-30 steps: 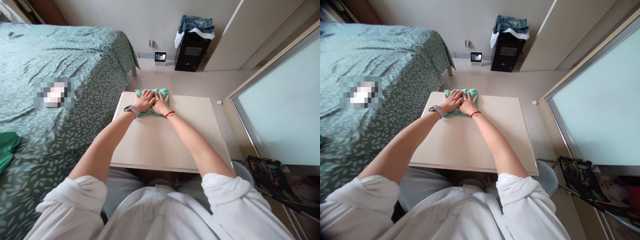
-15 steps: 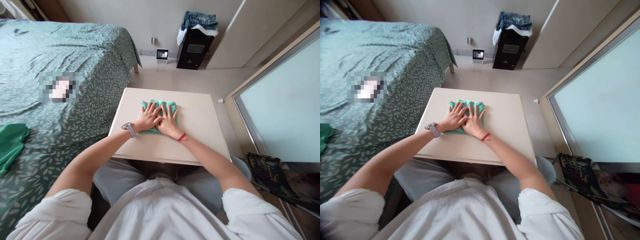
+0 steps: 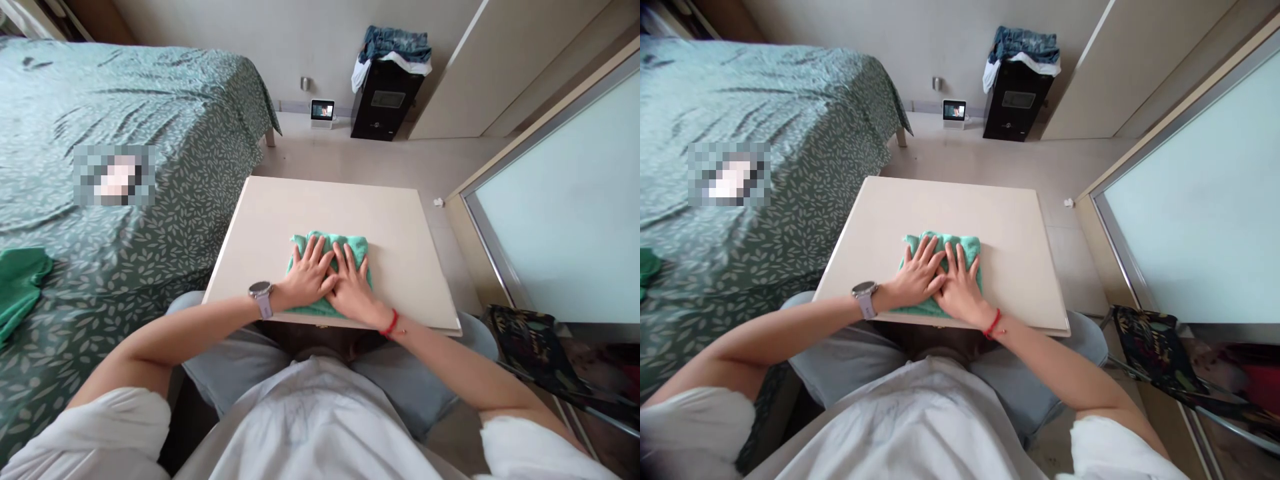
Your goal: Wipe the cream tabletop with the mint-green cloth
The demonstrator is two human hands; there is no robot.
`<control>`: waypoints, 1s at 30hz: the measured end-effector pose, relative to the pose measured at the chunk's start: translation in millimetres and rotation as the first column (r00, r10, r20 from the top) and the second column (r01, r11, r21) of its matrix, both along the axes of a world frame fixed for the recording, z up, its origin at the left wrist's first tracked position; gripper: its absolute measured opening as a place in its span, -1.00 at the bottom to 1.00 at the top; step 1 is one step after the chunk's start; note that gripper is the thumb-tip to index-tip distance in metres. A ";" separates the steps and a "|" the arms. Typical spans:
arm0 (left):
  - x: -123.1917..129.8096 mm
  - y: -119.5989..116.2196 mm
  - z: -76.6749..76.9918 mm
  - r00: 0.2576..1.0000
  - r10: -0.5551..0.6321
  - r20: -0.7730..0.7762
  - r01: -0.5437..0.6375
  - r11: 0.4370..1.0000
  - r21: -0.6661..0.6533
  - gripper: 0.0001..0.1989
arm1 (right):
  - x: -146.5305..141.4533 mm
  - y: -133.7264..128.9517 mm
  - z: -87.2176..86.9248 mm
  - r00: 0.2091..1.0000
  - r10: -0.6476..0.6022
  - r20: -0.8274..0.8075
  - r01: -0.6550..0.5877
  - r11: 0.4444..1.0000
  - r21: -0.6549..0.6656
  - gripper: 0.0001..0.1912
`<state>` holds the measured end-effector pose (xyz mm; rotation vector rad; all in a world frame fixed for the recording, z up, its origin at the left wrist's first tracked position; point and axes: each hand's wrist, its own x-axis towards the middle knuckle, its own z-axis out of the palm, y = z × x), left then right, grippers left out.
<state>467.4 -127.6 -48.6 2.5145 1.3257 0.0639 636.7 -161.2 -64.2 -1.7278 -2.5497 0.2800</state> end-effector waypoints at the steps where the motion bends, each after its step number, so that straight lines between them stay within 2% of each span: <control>1: 3.6 19.7 -0.4 1.000 0.011 0.000 -0.011 1.000 0.017 -0.28 | 1.5 20.7 1.4 1.000 -0.009 0.004 0.009 1.000 -0.008 -0.23; 6: 24.7 122.6 5.4 0.998 0.063 0.009 -0.063 0.997 0.047 -0.33 | 10.7 130.5 13.0 0.997 -0.075 0.026 0.076 0.996 -0.046 -0.25; 9: 36.8 168.5 13.2 0.994 0.111 0.007 -0.111 0.993 0.039 -0.34 | 16.5 182.3 19.5 0.992 -0.123 -0.008 0.123 0.991 -0.054 -0.26; 12: 45.0 196.2 16.4 0.988 0.154 0.031 -0.156 0.986 0.058 -0.35 | 20.5 216.0 22.0 0.988 -0.143 -0.054 0.140 0.989 -0.054 -0.26; 16: 48.9 210.1 12.1 0.982 0.176 0.064 -0.181 0.980 0.083 -0.35 | 20.7 231.1 21.0 0.983 -0.156 -0.096 0.152 0.987 -0.044 -0.25; 20: 48.4 200.4 10.7 0.981 0.184 0.068 -0.188 0.981 0.053 -0.35 | 18.7 214.7 19.9 0.980 -0.182 -0.075 0.180 0.983 -0.038 -0.25; 23: 45.9 170.6 15.0 0.989 0.143 0.022 -0.144 0.989 0.032 -0.34 | 19.8 179.2 18.3 0.984 -0.171 -0.044 0.169 0.985 -0.032 -0.26; 27: 40.6 96.6 14.0 0.999 0.039 -0.036 -0.039 0.999 0.011 -0.30 | 25.4 101.8 12.6 0.993 -0.114 -0.026 0.114 0.993 -0.008 -0.27; 30: 37.3 26.8 3.9 0.997 0.075 0.021 -0.076 0.996 0.044 -0.28 | 31.6 33.4 7.6 0.998 -0.057 -0.007 0.057 0.998 0.012 -0.25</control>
